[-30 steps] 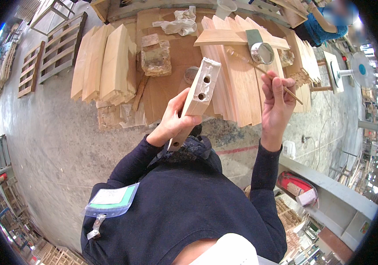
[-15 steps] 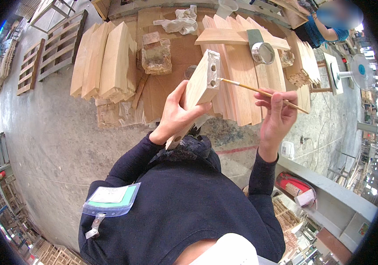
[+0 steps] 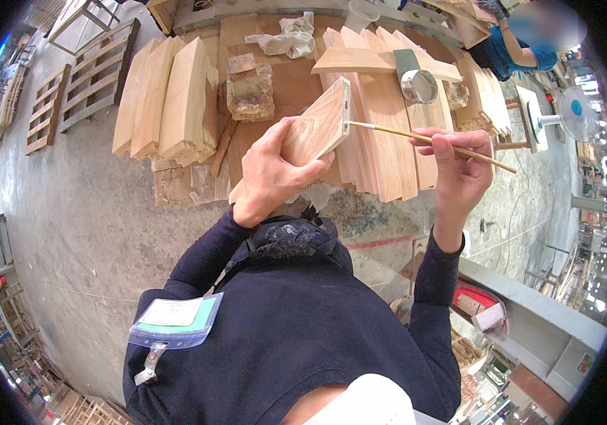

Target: The person applies glue to the holes of wooden pieces using a small brush. They pick up each piece, dip the brush into a container of glue, and carefully apply it inside the holes before placing the piece back on the table.

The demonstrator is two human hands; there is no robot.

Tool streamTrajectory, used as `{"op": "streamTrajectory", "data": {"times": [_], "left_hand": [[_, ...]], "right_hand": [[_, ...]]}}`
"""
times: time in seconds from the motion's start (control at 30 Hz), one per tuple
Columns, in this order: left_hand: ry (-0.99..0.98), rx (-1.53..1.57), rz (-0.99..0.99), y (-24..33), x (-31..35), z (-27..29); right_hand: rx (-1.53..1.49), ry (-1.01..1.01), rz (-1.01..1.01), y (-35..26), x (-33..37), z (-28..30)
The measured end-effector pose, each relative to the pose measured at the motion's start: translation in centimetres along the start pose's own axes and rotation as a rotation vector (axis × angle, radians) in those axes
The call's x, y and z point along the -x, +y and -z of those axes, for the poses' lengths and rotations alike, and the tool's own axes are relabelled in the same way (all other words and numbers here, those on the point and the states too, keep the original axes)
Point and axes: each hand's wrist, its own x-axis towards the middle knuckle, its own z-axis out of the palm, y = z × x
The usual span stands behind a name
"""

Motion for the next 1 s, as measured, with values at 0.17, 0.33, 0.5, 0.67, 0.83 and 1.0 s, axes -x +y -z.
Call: {"op": "streamTrajectory", "data": {"times": [0.17, 0.33, 0.5, 0.67, 0.83, 1.0], "left_hand": [[0.005, -0.009, -0.001, 0.3, -0.2, 0.4], [0.015, 0.005, -0.034, 0.5, -0.1, 0.4], [-0.102, 0.148, -0.004, 0.4, -0.3, 0.6], [-0.376, 0.572, 0.103, -0.6, -0.9, 1.5], [-0.53, 0.799, 0.147, -1.6, -1.1, 1.7], [-0.569, 0.8, 0.157, -1.7, -1.0, 1.4]], "right_hand": [[0.054, -0.032, 0.032, 0.4, 0.0, -0.3], [0.076, -0.051, 0.054, 0.9, -0.1, -0.6], [-0.04, 0.119, 0.001, 0.4, -1.2, -0.8], [-0.16, 0.196, -0.124, 1.7, -1.3, -0.3], [-0.237, 0.253, -0.154, 2.7, -0.6, -1.4], [-0.257, 0.272, -0.143, 2.7, -0.5, -2.5]]}}
